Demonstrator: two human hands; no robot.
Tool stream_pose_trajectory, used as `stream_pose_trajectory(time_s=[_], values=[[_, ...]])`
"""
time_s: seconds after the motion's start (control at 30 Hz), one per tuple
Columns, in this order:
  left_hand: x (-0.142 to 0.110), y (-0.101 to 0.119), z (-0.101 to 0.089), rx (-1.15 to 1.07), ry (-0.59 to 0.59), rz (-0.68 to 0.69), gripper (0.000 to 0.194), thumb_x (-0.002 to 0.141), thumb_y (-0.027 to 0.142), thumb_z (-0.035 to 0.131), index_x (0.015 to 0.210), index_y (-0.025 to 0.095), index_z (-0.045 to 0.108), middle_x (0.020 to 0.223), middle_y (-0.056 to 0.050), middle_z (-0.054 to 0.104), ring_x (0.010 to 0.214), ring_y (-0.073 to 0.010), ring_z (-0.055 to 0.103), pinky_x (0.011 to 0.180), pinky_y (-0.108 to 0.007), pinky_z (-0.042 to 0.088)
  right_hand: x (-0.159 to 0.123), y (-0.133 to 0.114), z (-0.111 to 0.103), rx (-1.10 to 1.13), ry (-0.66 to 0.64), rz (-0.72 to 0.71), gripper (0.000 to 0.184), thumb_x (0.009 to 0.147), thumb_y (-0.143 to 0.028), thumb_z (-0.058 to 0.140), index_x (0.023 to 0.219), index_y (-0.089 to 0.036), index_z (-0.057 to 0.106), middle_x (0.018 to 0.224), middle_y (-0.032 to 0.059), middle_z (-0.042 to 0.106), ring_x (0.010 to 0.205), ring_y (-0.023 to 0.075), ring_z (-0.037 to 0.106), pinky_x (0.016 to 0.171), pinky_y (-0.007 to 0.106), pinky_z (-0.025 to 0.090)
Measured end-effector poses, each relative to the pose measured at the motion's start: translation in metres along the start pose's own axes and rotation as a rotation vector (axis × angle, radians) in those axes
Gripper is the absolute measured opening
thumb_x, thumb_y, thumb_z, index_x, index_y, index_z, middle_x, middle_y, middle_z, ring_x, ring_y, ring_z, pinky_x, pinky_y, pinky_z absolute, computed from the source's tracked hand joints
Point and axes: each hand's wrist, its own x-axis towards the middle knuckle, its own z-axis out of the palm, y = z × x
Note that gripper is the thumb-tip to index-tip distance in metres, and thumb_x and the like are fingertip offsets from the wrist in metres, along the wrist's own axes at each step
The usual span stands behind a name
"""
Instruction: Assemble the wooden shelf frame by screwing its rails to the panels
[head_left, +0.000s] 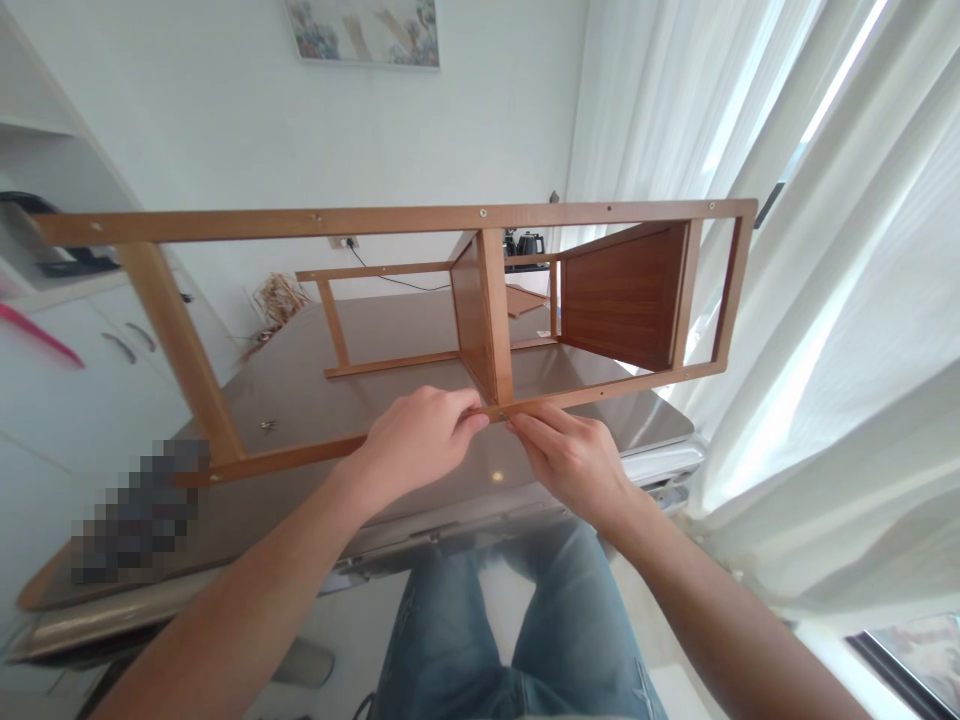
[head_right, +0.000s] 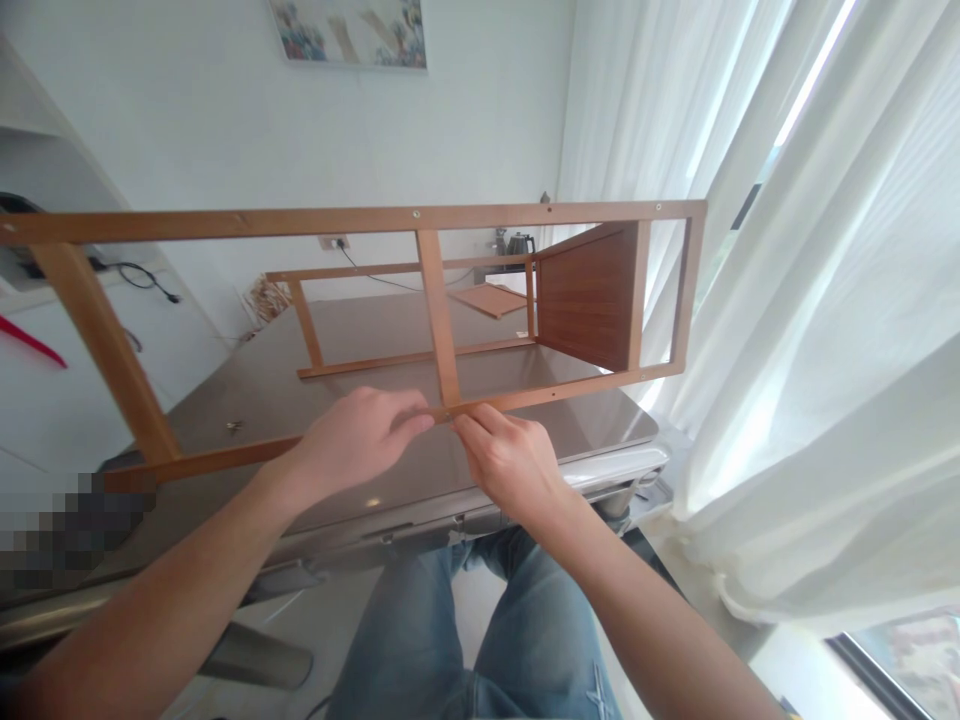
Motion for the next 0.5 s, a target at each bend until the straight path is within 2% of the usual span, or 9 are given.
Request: stream_pose_trajectory(time_s=[0.27, 0.5], values=[[-0.001, -0.001, -0.001, -0.023, 0.000, 0.010, 0.033, 0.103, 0.045, 0.043, 0.093, 0.028, 0.070, 0.087, -0.004, 0.076, 0.086, -0.0266, 0.072, 0.067, -0.032, 0.042, 0.008, 0.010, -0.011, -0.122, -0.113, -0.166, 0.032, 0.098, -0.002, 0.044, 0.103, -0.017, 0.071, 0.086, 0.0018, 0.071, 0.071, 0.0119, 0.061, 0.055, 0.027, 0.031], [-0.001, 0.000, -0.002, -0.033, 0.006, 0.022, 0.033, 0.103, 0.045, 0.043, 0.094, 0.028, 0.070, 0.090, -0.004, 0.077, 0.089, -0.0270, 0.073, 0.070, -0.033, 0.043, 0.023, 0.014, -0.018, -0.211, -0.139, -0.261, 0.029, 0.091, 0.001, 0.047, 0.088, -0.018, 0.068, 0.074, 0.0006, 0.061, 0.060, 0.0132, 0.048, 0.052, 0.032, 0.023]])
